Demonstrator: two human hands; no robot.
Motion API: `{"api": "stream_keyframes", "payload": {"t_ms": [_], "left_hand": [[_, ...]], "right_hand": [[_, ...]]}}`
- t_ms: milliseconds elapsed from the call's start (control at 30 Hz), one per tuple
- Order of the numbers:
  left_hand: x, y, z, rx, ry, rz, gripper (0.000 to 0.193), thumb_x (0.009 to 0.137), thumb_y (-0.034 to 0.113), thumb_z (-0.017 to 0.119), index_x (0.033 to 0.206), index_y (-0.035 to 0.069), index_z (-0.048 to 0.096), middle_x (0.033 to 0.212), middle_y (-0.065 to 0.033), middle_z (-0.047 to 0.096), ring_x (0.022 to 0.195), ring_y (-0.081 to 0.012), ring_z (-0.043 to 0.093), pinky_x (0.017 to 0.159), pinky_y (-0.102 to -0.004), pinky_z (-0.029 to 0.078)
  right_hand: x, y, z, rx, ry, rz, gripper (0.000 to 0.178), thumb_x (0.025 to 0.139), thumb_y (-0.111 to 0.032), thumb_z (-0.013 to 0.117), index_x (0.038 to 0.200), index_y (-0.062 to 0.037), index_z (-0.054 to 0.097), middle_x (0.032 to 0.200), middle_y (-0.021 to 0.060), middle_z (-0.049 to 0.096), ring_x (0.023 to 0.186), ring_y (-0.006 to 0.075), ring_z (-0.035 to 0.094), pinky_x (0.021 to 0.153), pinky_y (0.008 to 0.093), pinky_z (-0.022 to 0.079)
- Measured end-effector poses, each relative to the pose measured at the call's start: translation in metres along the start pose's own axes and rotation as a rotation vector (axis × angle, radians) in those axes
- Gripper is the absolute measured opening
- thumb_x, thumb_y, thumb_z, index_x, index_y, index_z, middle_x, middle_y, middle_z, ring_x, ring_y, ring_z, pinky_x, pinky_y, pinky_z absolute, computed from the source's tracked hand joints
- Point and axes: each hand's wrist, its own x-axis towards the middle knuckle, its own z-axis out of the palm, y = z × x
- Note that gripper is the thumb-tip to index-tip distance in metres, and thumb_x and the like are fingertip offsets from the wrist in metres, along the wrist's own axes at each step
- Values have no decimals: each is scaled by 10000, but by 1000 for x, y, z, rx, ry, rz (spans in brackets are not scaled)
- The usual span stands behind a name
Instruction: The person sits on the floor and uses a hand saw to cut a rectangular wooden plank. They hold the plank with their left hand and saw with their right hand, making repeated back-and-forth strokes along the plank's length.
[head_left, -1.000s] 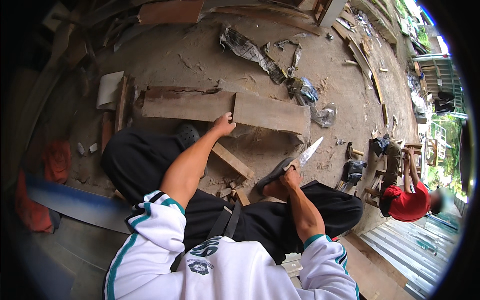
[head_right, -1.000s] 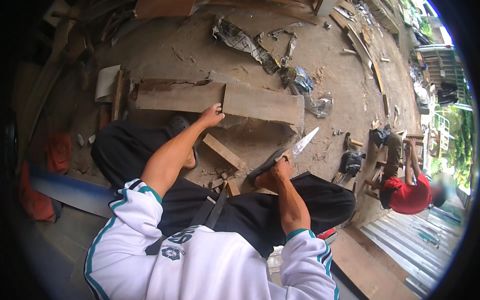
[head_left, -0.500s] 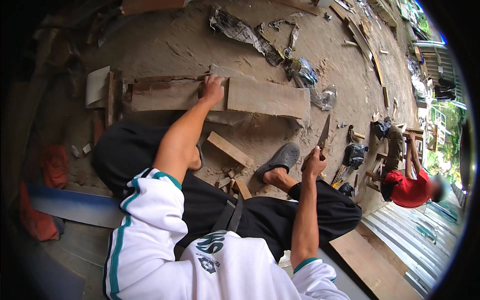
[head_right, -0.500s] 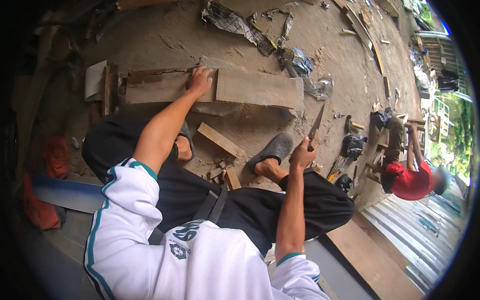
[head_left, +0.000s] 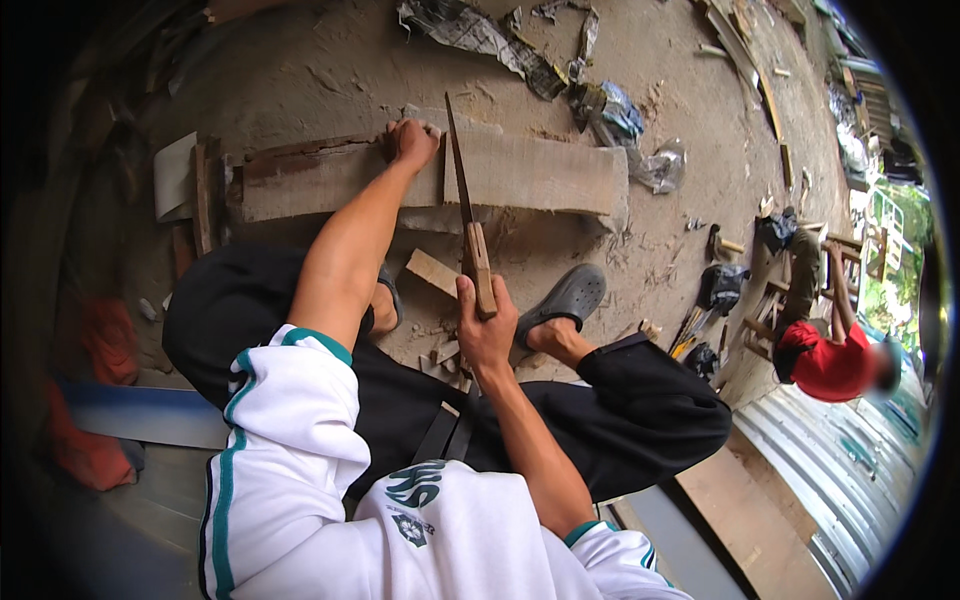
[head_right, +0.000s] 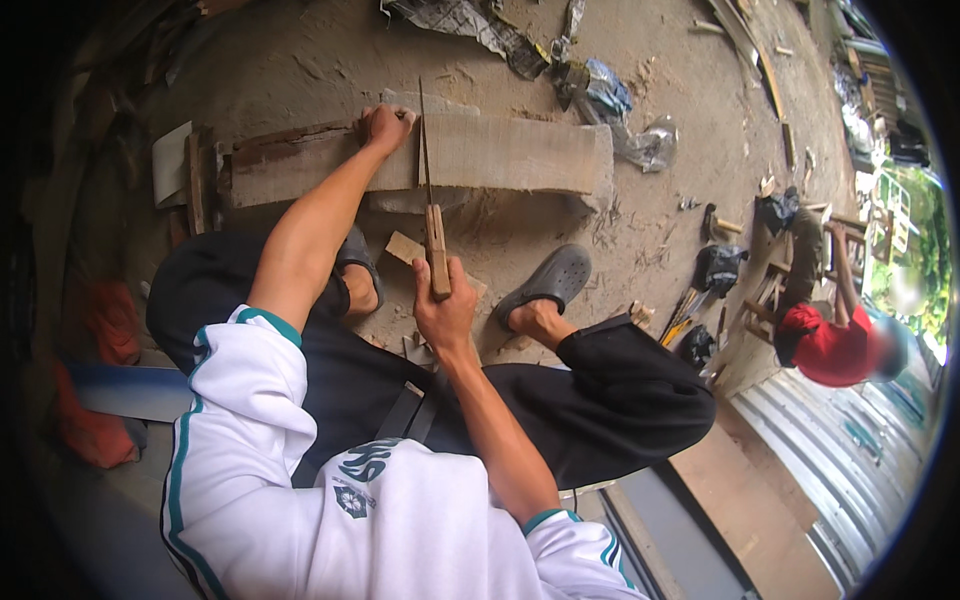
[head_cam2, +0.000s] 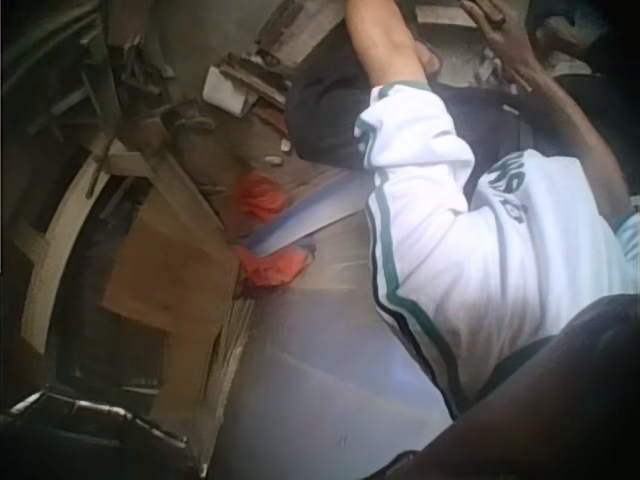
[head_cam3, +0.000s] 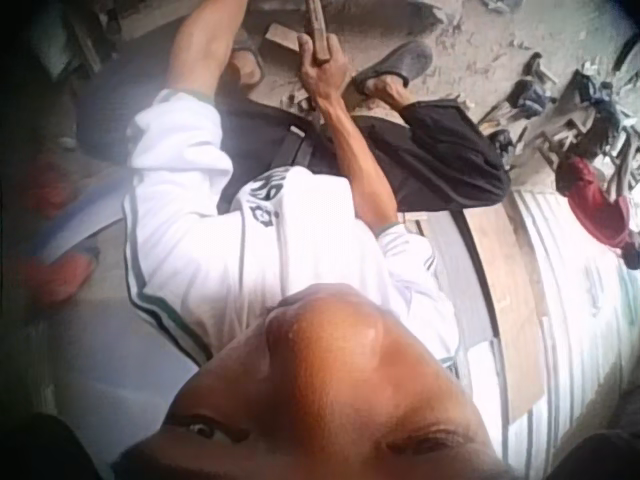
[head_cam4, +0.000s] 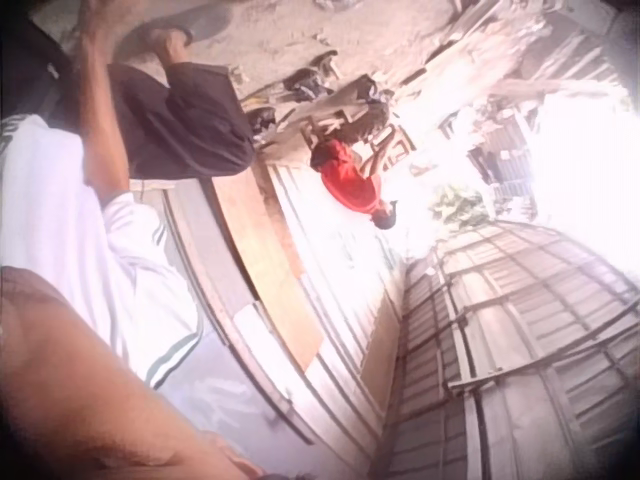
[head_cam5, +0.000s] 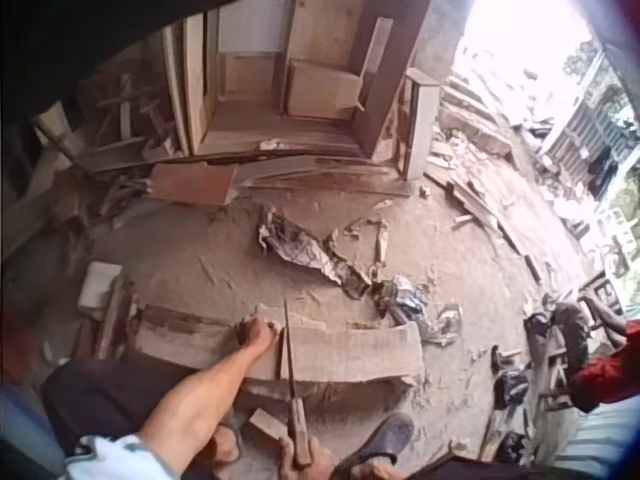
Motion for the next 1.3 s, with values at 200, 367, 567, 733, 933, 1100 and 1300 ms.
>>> {"api": "stream_keyframes", "payload": {"t_ms": [200,367,567,733,933,1100,1300], "left_hand": [[2,8,-1,47,-23,-48,169,759,313,705,886,215,759,1081,-34,683,1126,-271,512,1042,-495,286],[7,18,-5,101,-63,-87,174,742,327,726,888,238,759,1092,-26,683,1129,-263,510,1028,-481,303],[11,12,2,52,-46,-104,218,738,328,737,939,251,772,1130,-24,681,1182,-287,485,1086,-523,269],[11,17,4,104,-41,-126,271,740,371,743,983,257,775,1035,-33,725,1167,-302,515,1060,-498,323],[18,6,2,78,-41,-114,279,723,385,750,965,251,782,1061,-32,726,1133,-319,555,1046,-499,365],[7,27,-10,117,-88,-125,270,712,386,761,943,249,787,1076,-27,726,1130,-301,576,1032,-471,386],[43,-3,22,101,-38,-188,237,733,348,763,908,191,793,1057,-62,731,1072,-274,615,1014,-421,414]], "right_hand": [[9,9,4,-13,17,25,318,925,-255,676,794,-19,508,562,126,503,470,206,469,480,348,382],[7,2,1,-3,-40,91,314,934,-269,670,824,-5,541,588,86,489,537,119,420,496,307,371],[0,-1,10,-35,-4,33,305,914,-249,689,798,-19,526,532,112,441,472,147,397,461,318,353],[-3,2,11,-45,-19,18,297,910,-243,690,805,-18,527,566,130,503,485,208,488,473,334,384],[-9,9,10,-51,-70,78,281,904,-202,688,803,-16,503,605,176,552,500,325,562,489,365,425],[-26,31,13,-51,-34,92,267,891,-183,694,802,-15,508,600,176,548,506,354,551,490,385,420],[-31,27,22,-86,-43,31,219,876,-159,684,823,-12,531,630,204,569,576,395,591,527,430,442]]}}
